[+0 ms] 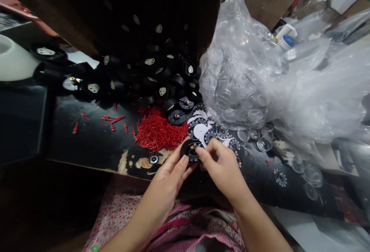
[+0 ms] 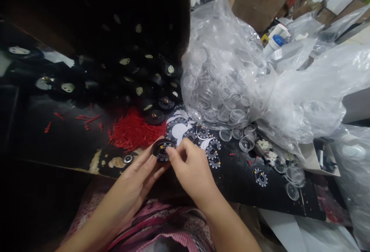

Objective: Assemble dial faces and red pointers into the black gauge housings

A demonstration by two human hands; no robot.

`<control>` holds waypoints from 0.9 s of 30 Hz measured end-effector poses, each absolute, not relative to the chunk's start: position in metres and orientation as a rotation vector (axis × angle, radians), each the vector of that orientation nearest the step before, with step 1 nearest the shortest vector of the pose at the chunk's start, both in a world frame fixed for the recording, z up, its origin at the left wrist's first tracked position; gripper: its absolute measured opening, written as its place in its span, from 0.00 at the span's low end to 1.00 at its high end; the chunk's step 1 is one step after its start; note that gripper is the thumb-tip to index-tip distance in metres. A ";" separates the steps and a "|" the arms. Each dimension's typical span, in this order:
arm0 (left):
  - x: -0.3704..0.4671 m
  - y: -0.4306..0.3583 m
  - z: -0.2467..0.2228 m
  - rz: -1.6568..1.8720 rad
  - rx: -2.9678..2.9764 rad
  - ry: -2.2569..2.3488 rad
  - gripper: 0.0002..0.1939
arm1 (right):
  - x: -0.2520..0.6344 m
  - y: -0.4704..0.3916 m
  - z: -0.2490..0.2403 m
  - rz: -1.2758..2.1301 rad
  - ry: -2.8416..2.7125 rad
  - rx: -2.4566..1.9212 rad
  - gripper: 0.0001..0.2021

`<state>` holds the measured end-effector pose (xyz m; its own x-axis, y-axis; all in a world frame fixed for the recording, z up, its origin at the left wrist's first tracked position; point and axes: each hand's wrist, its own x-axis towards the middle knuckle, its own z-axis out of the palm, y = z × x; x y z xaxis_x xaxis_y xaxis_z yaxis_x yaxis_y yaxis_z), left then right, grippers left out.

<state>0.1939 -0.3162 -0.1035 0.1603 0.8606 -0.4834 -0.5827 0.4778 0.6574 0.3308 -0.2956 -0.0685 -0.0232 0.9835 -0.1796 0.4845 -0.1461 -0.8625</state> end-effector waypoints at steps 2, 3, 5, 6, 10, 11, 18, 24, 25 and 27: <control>0.190 -0.315 -0.107 1.030 0.395 0.926 0.16 | 0.337 -0.294 -0.068 1.159 -1.581 -1.664 0.16; 0.187 -0.314 -0.109 1.009 0.408 0.910 0.17 | 0.340 -0.293 -0.067 1.180 -1.613 -1.656 0.16; 0.182 -0.313 -0.111 0.958 0.432 0.880 0.17 | 0.345 -0.291 -0.064 1.210 -1.686 -1.645 0.15; 0.179 -0.313 -0.112 0.931 0.445 0.871 0.17 | 0.347 -0.289 -0.063 1.221 -1.713 -1.644 0.15; 0.175 -0.313 -0.114 0.881 0.483 0.872 0.17 | 0.347 -0.286 -0.060 1.208 -1.762 -1.693 0.15; 0.175 -0.313 -0.114 0.885 0.483 0.871 0.18 | 0.346 -0.286 -0.060 1.178 -1.781 -1.718 0.15; 0.181 -0.318 -0.113 0.924 0.569 1.005 0.17 | 0.340 -0.306 -0.063 1.066 -1.710 -1.705 0.04; 0.157 -0.323 -0.111 0.980 0.604 1.152 0.17 | 0.333 -0.297 -0.065 1.102 -1.918 -1.535 0.04; 0.155 -0.322 -0.110 1.021 0.546 1.156 0.17 | 0.330 -0.290 -0.067 1.000 -2.007 -1.568 0.05; 0.153 -0.317 -0.107 1.114 0.426 1.125 0.15 | 0.320 -0.276 -0.072 0.688 -2.201 -1.691 0.07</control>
<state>0.1527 -0.3165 -0.1070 0.0035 0.8684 -0.4958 -0.4879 0.4343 0.7572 0.3200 -0.2755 -0.0720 -0.2750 0.9593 -0.0643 0.8253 0.2012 -0.5277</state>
